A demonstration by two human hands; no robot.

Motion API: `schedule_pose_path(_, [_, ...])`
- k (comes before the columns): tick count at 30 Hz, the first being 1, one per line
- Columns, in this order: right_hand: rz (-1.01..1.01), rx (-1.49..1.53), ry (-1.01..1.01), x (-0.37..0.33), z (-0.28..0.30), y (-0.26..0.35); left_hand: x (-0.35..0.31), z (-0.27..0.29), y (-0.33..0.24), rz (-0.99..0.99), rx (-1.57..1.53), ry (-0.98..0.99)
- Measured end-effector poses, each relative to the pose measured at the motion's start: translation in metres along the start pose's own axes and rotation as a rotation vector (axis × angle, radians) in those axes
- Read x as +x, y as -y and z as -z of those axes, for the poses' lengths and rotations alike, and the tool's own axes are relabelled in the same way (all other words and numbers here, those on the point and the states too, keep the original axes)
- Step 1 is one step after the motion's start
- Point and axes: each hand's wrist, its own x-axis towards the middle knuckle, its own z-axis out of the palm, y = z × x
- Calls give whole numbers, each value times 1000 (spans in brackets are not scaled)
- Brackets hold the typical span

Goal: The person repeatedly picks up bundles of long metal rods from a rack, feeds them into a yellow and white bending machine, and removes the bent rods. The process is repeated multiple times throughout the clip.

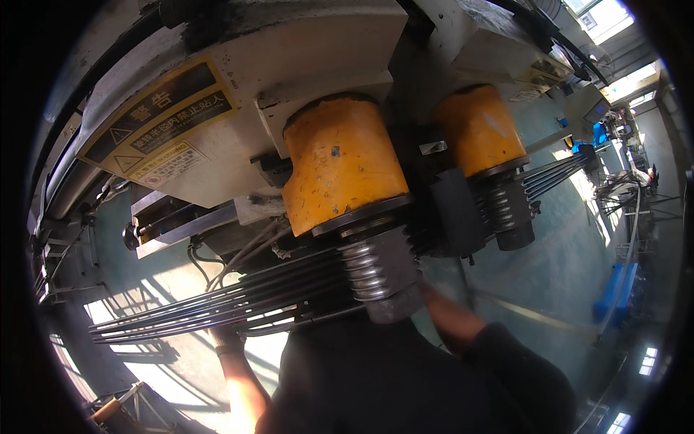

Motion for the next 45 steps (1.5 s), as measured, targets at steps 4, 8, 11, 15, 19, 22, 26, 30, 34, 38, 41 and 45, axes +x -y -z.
schedule_pose_path(4, [8, 77, -34, -3, 24, 0, 15, 23, -78, -55, -90, -60])
schedule_pose_path(8, [33, 242, -107, -19, 33, 6, 7, 51, -91, 327, -463, 21])
schedule_pose_path(11, [25, 197, -177, -48, 31, 17, 2, 56, -80, 323, -542, -3])
schedule_pose_path(15, [81, 276, -393, -98, 41, 42, -3, 55, -70, 183, -497, -33])
schedule_pose_path(19, [79, 683, -710, -161, 75, 71, -5, 58, -78, 115, -503, 7])
schedule_pose_path(22, [236, 915, -1029, -194, 106, 100, -4, 68, -92, -128, -306, -114])
schedule_pose_path(26, [532, 1473, -1122, -214, 141, 140, -6, 103, -112, 219, -399, -205])
schedule_pose_path(30, [525, 1833, -962, -193, 178, 166, 4, 168, -121, 148, -763, -484])
schedule_pose_path(34, [426, 1994, -900, -173, 200, 168, 18, 230, -134, 123, -1137, -649])
schedule_pose_path(38, [490, 1663, -1062, -173, 204, 163, 21, 287, -143, 57, -1333, -714])
schedule_pose_path(41, [449, 1727, -960, -180, 203, 162, 23, 317, -144, 17, -1409, -733])
schedule_pose_path(45, [454, 1743, -908, -183, 206, 158, 28, 345, -145, -27, -1487, -714])
